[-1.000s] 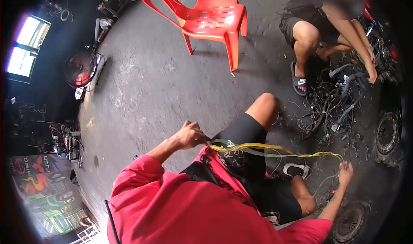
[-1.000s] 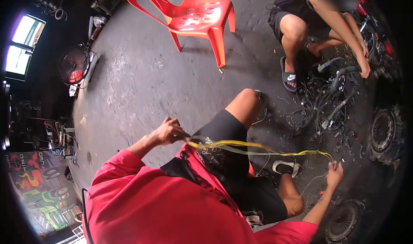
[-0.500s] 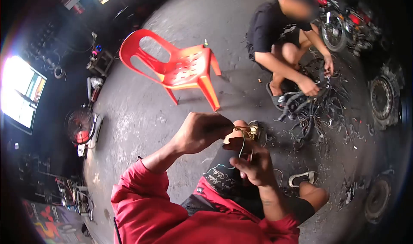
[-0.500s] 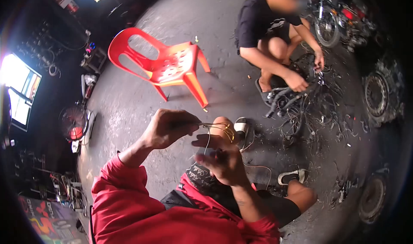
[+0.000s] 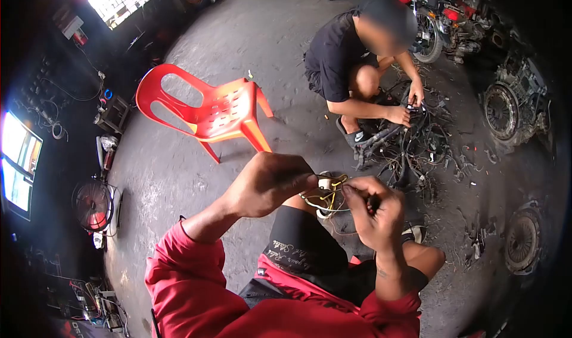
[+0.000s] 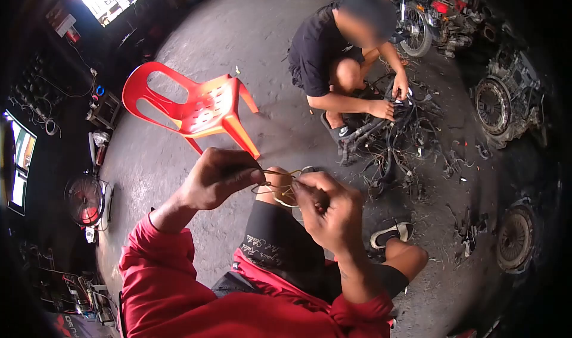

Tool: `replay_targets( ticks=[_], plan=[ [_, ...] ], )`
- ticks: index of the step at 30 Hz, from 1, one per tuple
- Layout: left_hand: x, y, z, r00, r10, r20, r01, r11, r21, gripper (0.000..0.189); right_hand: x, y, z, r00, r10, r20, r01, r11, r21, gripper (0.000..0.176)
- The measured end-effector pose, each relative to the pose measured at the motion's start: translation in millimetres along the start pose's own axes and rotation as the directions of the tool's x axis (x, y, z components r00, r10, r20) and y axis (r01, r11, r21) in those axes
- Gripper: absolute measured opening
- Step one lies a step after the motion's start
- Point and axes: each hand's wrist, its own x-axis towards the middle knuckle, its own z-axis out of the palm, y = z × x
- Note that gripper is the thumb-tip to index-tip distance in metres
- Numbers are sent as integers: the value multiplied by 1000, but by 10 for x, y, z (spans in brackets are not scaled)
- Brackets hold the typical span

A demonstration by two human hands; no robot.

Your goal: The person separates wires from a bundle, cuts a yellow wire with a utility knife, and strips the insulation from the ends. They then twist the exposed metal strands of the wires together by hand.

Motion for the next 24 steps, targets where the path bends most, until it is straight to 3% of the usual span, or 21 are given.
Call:
replay_targets(
  ticks=[1,3,4,5,7,9,11,12,13,14,15,17,21,24],
  plan=[
    [18,-22,18,999,47,-2,-46,996,74,11,28,-6,6,1000,-5,-8,5,1000,-3,6],
    [80,12,49,995,102,3,-101,983,153,9,116,-36,68,912,-351,-213,247,883,-399,11],
    [133,71,72,995,43,-91,-24,981,195,8,148,-78,76,834,-470,-289,298,824,-481,17],
    [200,120,93,982,-6,-189,51,972,231,9,70,-117,117,832,-407,-377,217,864,-455,21],
    [317,211,130,972,30,-234,32,965,259,12,44,-140,185,877,-345,-336,224,910,-350,25],
    [418,348,167,955,211,-209,-134,934,331,13,174,-46,305,921,-246,-303,162,948,-275,27],
    [557,358,141,932,299,-202,-211,906,367,11,298,89,363,954,-131,-271,122,991,-50,19],
    [621,391,87,887,433,-160,-288,790,542,9,296,77,313,951,-139,-278,129,990,-52,19],
    [682,418,19,831,548,-95,-341,636,692,8,261,61,227,988,83,-130,-56,979,197,15],
    [759,364,-73,820,564,-101,-356,640,681,7,220,74,149,962,263,73,-270,876,400,11],
    [793,351,-163,819,564,-103,-354,639,682,7,185,148,99,984,177,29,-177,928,327,11],
    [824,333,-330,848,521,-95,-313,639,703,8,132,35,-183,974,190,125,-216,943,253,12],
    [804,360,-596,887,457,-69,-305,691,655,10,101,142,-670,997,80,7,-78,986,-147,10],
    [819,268,-898,878,468,-101,-249,626,739,11,71,165,-967,992,99,-77,-119,930,-347,11]
  ],
)
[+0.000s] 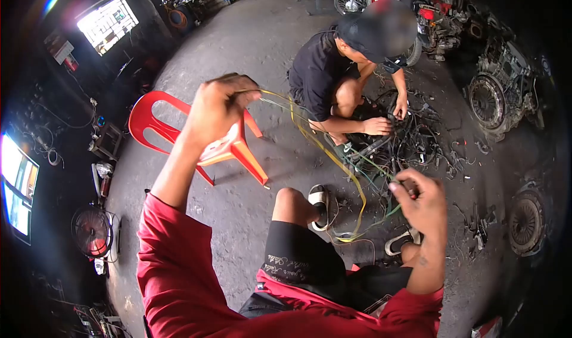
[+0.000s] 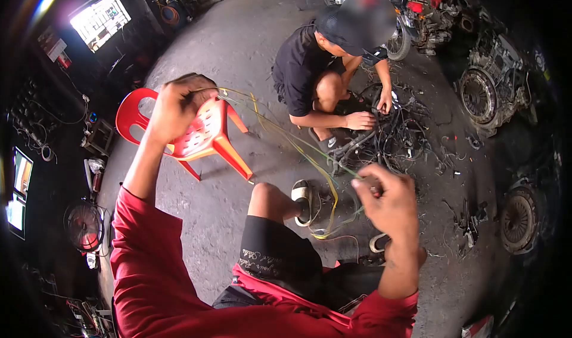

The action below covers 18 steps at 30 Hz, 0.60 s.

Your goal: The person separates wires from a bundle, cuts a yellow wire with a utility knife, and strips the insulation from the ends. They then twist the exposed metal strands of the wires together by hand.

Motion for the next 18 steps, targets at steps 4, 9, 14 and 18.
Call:
replay_targets(
  ticks=[4,9,14,18],
  plan=[
    [-39,-381,-121,984,-133,-119,147,982,118,12,-69,194,-241,994,81,-67,-91,982,-168,11],
    [-136,-709,-202,928,-354,-118,368,920,134,19,-161,662,-477,988,149,-49,-150,988,-21,10],
    [-135,-695,-154,926,-378,-8,377,924,70,17,-156,707,-806,985,174,-10,-166,957,240,8],
    [-98,-555,-34,951,-305,44,304,952,44,12,-107,420,-811,985,47,-169,6,954,299,6]
  ],
)
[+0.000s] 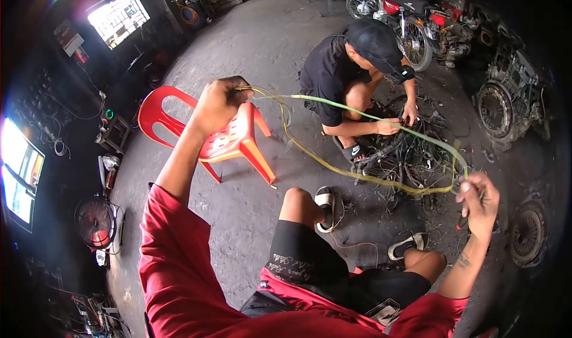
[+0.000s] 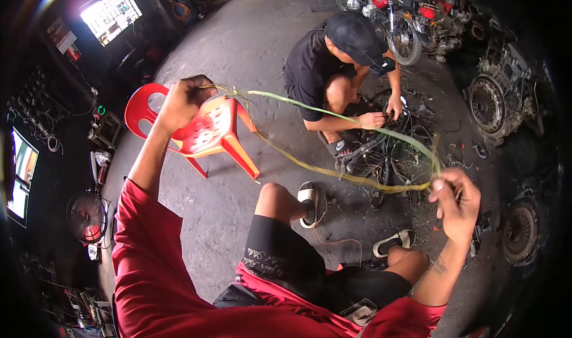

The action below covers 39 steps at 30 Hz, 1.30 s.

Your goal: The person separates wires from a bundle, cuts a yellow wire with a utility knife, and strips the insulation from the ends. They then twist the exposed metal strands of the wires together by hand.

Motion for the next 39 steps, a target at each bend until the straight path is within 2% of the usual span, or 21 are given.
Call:
replay_targets(
  ticks=[3,5,7,10,14,16,17,18,19,20,21,23,25,27,29,31,33,34,35,37,39],
  plan=[
    [19,79,77,995,93,26,-93,996,-4,11,60,-227,137,994,35,-105,-25,995,102,8],
    [47,16,75,974,218,-53,-200,952,233,10,187,-292,93,971,29,-239,-58,991,-118,9],
    [13,-125,46,987,149,-55,-133,964,230,11,320,-126,-107,963,-186,-194,62,855,-514,12],
    [-14,-282,-64,995,-21,-100,41,978,203,13,332,78,-361,991,-115,-76,42,776,-629,14],
    [-60,-314,-40,997,18,-72,-3,980,200,16,351,307,-379,982,-182,-43,78,608,-790,16],
    [13,-708,27,984,114,-136,-59,934,353,18,397,626,-319,975,-156,-156,-5,689,-725,22],
    [37,-670,39,993,3,-116,47,904,425,10,430,978,-377,969,-216,-123,48,648,-760,31],
    [88,-734,80,992,31,-125,24,910,413,10,442,591,-215,971,75,-226,-224,606,-763,33],
    [103,-549,56,998,-13,-60,31,953,303,17,478,750,-244,978,21,-206,-168,659,-733,34],
    [200,-979,141,986,147,-72,-143,988,60,14,485,841,-246,965,147,-215,-253,724,-642,30],
    [200,-615,97,999,13,-33,-6,974,227,15,483,969,-254,947,278,-163,-321,765,-558,30],
    [205,-543,120,996,-60,-67,65,996,64,19,355,747,-30,979,206,9,-155,766,-623,28],
    [187,-435,388,979,161,-125,-185,957,-222,24,277,563,210,901,389,191,-314,890,-332,24],
    [176,41,456,998,51,-37,-57,975,-215,24,363,725,262,913,387,-127,-395,917,-46,19],
    [233,99,471,999,6,-41,-14,977,-214,25,257,680,278,885,431,176,-448,891,73,19],
    [294,-109,448,998,-30,-51,17,971,-239,25,239,722,143,892,440,-103,-383,856,346,18],
    [298,-208,510,996,-61,-67,41,963,-265,25,167,573,225,885,466,-19,-448,861,240,18],
    [291,-224,563,993,-104,-49,86,956,-281,25,107,475,246,866,436,247,-485,853,193,17],
    [270,-253,622,989,-148,-19,136,947,-290,24,97,412,218,886,374,274,-449,840,305,17],
    [311,-544,767,990,-138,-7,131,953,-275,21,276,746,29,888,447,-108,-321,771,550,15],
    [384,-1079,778,986,70,-149,-97,977,-188,18,155,960,-32,901,433,14,-431,899,-82,20]
  ],
)
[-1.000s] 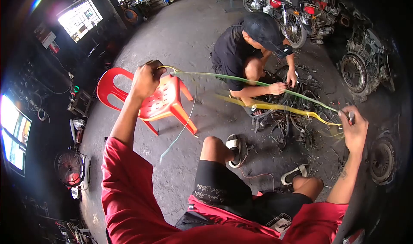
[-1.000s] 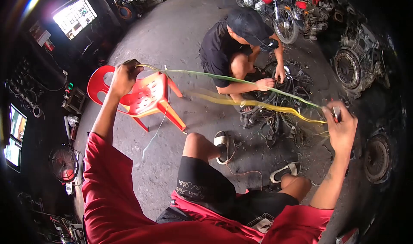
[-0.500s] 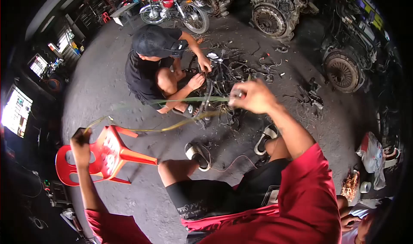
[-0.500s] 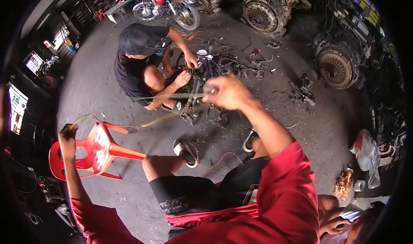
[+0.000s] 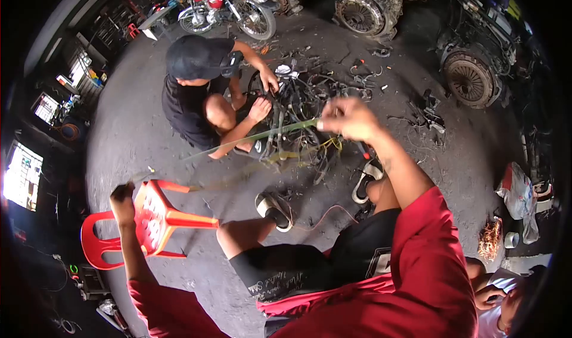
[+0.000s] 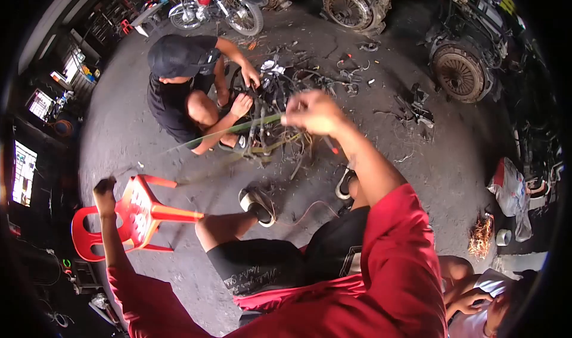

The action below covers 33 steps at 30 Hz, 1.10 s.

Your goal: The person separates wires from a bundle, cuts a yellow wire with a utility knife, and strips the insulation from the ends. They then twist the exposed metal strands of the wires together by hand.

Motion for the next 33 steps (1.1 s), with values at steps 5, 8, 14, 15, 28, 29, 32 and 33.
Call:
replay_targets(
  ticks=[5,8,14,15,28,29,32,33],
  plan=[
    [-133,-22,-384,958,-263,111,267,963,-24,28,-120,331,-176,988,-44,147,77,972,-224,28],
    [-172,-94,-490,965,-235,115,239,971,-25,28,-148,357,-220,976,-18,217,64,976,-206,27],
    [-362,-108,-531,947,-233,220,241,970,-13,17,-240,393,-225,953,19,301,104,917,-386,22],
    [-396,-161,-541,899,-252,359,275,961,-14,17,-255,379,-189,951,15,310,109,919,-380,22],
    [-940,2580,1140,772,171,613,208,843,-497,51,-462,-741,960,794,-486,366,589,764,-264,42],
    [-930,2672,1180,763,121,635,198,891,-408,44,-471,-699,1013,781,-537,318,608,769,-195,42],
    [-992,2539,1322,785,38,618,258,888,-382,29,-583,-623,1046,788,-585,191,608,789,-93,37],
    [-1031,2461,1389,809,3,588,319,838,-443,21,-631,-606,1048,806,-581,108,589,806,-56,33]
  ],
)
